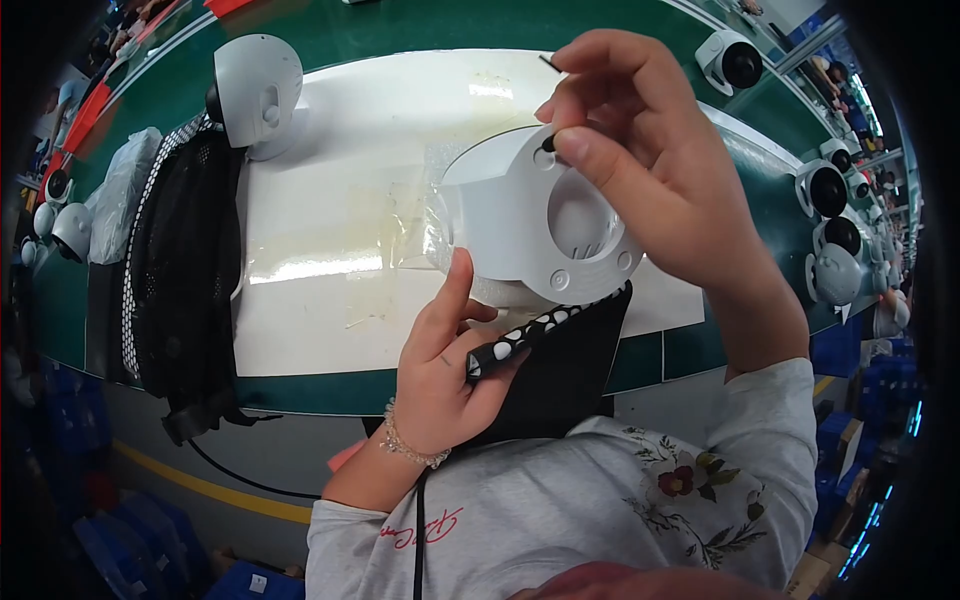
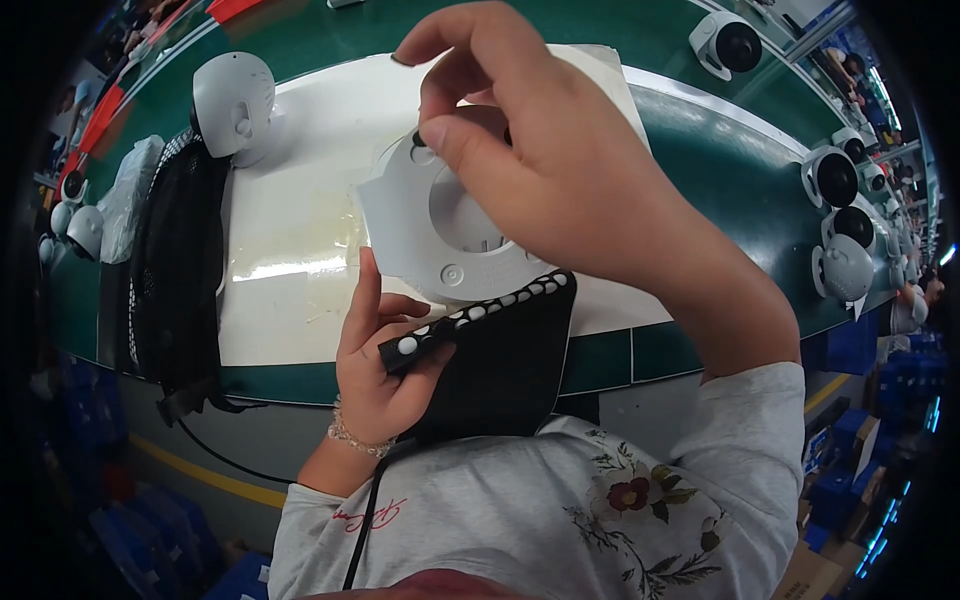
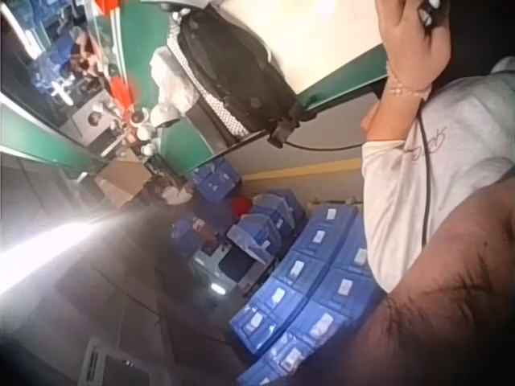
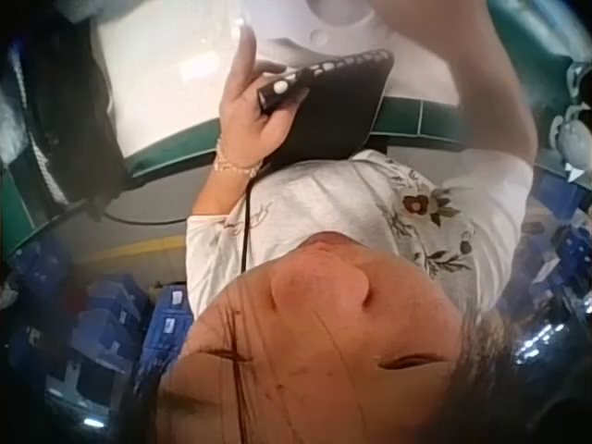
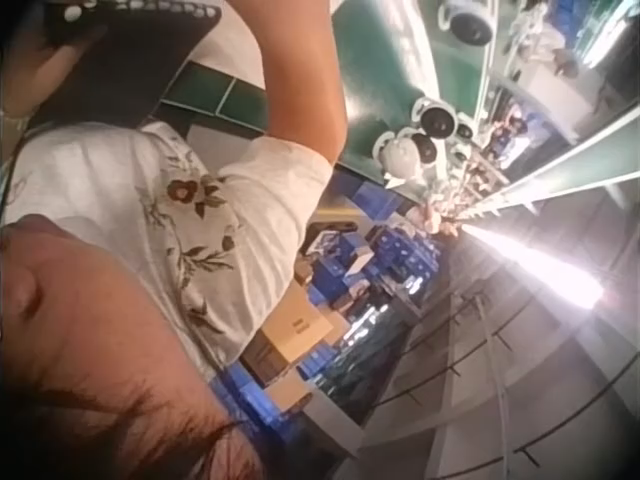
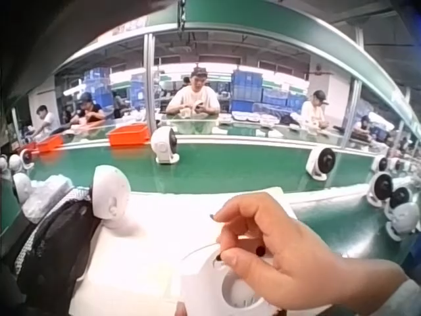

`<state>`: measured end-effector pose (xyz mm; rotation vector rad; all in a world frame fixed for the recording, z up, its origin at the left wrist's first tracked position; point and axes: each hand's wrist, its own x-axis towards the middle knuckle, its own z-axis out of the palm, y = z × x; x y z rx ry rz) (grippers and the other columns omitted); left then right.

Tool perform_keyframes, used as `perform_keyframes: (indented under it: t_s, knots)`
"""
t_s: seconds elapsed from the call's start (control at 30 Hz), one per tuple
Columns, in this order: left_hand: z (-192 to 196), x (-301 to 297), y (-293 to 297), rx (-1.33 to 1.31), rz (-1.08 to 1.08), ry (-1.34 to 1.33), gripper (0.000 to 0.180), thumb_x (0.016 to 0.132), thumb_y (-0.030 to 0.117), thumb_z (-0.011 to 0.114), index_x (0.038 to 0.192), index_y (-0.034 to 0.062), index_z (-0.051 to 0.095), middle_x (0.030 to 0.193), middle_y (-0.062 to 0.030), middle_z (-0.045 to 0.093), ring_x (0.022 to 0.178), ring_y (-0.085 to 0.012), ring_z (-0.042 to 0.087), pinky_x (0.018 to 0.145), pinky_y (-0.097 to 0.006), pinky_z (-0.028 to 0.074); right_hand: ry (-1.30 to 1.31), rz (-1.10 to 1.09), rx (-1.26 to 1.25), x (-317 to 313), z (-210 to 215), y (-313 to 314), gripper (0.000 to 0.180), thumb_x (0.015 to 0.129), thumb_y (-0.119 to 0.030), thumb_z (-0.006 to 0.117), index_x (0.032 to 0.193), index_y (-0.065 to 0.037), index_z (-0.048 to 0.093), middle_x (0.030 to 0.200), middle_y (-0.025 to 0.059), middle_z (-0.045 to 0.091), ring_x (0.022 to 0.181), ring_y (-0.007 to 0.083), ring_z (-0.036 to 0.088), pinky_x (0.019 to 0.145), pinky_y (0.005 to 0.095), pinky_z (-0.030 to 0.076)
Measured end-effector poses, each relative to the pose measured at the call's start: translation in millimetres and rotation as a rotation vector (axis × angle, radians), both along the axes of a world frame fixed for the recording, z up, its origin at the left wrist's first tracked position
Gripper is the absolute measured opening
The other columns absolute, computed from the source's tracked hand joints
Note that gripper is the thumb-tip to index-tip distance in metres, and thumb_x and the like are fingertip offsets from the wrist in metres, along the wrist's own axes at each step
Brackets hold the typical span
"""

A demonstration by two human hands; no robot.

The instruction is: Applying adhesive pads to the circular base of light fixture housings on a factory assembly line.

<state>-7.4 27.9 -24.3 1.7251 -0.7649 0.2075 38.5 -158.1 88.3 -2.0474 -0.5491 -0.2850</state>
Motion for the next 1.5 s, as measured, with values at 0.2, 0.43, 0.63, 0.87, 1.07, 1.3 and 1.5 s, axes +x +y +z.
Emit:
perform_keyframes:
  t_s: [0.2, 0.43, 0.63, 0.87, 1.07, 1.3, 1.5]
  knots:
    - [-2, 2, -1, -0.025, -0.008, -0.024, 0.025, 0.059, -0.004, 0.066, 0.081, -0.0014, 0.056, 0.132, -0.0248, 0.031, 0.08, -0.0228, 0.056, 0.065, -0.027, 0.048, 0.032, -0.051, -0.136, -6, 15, 4, 0.046, 0.079, -0.001, 0.051, 0.123, -0.004, 0.036, 0.09, 0.0057, 0.054, 0.083, 0.0108, 0.052, 0.078, 0.023, 0.04]
    - [-2, 1, 0, -0.047, -0.008, -0.025, 0.025, 0.059, -0.005, 0.066, 0.082, -0.0021, 0.056, 0.131, -0.026, 0.032, 0.079, -0.0232, 0.056, 0.065, -0.028, 0.048, -0.254, -0.077, -0.616, -26, 24, 3, 0.052, 0.074, -0.001, 0.056, 0.123, -0.003, 0.039, 0.103, 0.015, 0.056, 0.106, 0.0217, 0.053, 0.093, 0.0381, 0.035]
    - [0, 0, 0, -0.035, -0.003, -0.022, 0.021, 0.061, -0.004, 0.066, 0.079, -0.003, 0.056, 0.133, -0.0264, 0.029, 0.078, -0.0215, 0.057, 0.067, -0.028, 0.048, -0.331, -0.04, -0.376, -38, -1, -6, 0.018, 0.072, -0.005, 0.061, 0.089, -0.005, 0.055, 0.129, 0.0152, 0.037, 0.124, 0.0329, 0.031, 0.098, 0.0456, 0.028]
    - [1, 1, 0, 0.0, -0.005, 0.004, 0.017, 0.062, -0.005, 0.065, 0.078, -0.0034, 0.058, 0.135, -0.0253, 0.026, 0.077, -0.0188, 0.057, 0.069, -0.028, 0.047, -0.058, -0.047, -0.441, -48, -8, 1, 0.006, 0.076, -0.009, 0.057, 0.078, -0.005, 0.053, 0.134, 0.0162, 0.031, 0.129, 0.0355, 0.019, 0.102, 0.0446, 0.017]
    - [1, 2, -1, -0.017, -0.001, -0.017, 0.018, 0.062, -0.006, 0.064, 0.077, -0.0036, 0.056, 0.135, -0.0251, 0.026, 0.078, -0.0188, 0.057, 0.069, -0.028, 0.047, -0.082, -0.028, -0.483, -48, -9, -2, 0.01, 0.08, -0.016, 0.054, 0.078, -0.006, 0.054, 0.135, 0.0181, 0.031, 0.129, 0.0347, 0.018, 0.103, 0.0442, 0.011]
    - [-1, 2, -2, -0.044, -0.002, -0.011, 0.026, 0.06, -0.004, 0.066, 0.084, -0.003, 0.056, 0.132, -0.0249, 0.032, 0.078, -0.0227, 0.057, 0.069, -0.029, 0.047, -0.133, -0.036, -0.514, -48, -15, -5, 0.015, 0.082, -0.02, 0.054, 0.079, -0.005, 0.055, 0.136, 0.0184, 0.029, 0.129, 0.0358, 0.018, 0.103, 0.044, 0.015]
    - [2, 1, 0, -0.015, -0.004, 0.012, 0.024, 0.061, -0.004, 0.066, 0.083, -0.0031, 0.057, 0.132, -0.0245, 0.032, 0.078, -0.0226, 0.057, 0.069, -0.029, 0.047, -0.248, -0.003, -0.499, -48, -23, -12, 0.03, 0.084, -0.035, 0.051, 0.084, -0.006, 0.059, 0.136, 0.018, 0.029, 0.129, 0.0373, 0.017, 0.101, 0.045, 0.02]
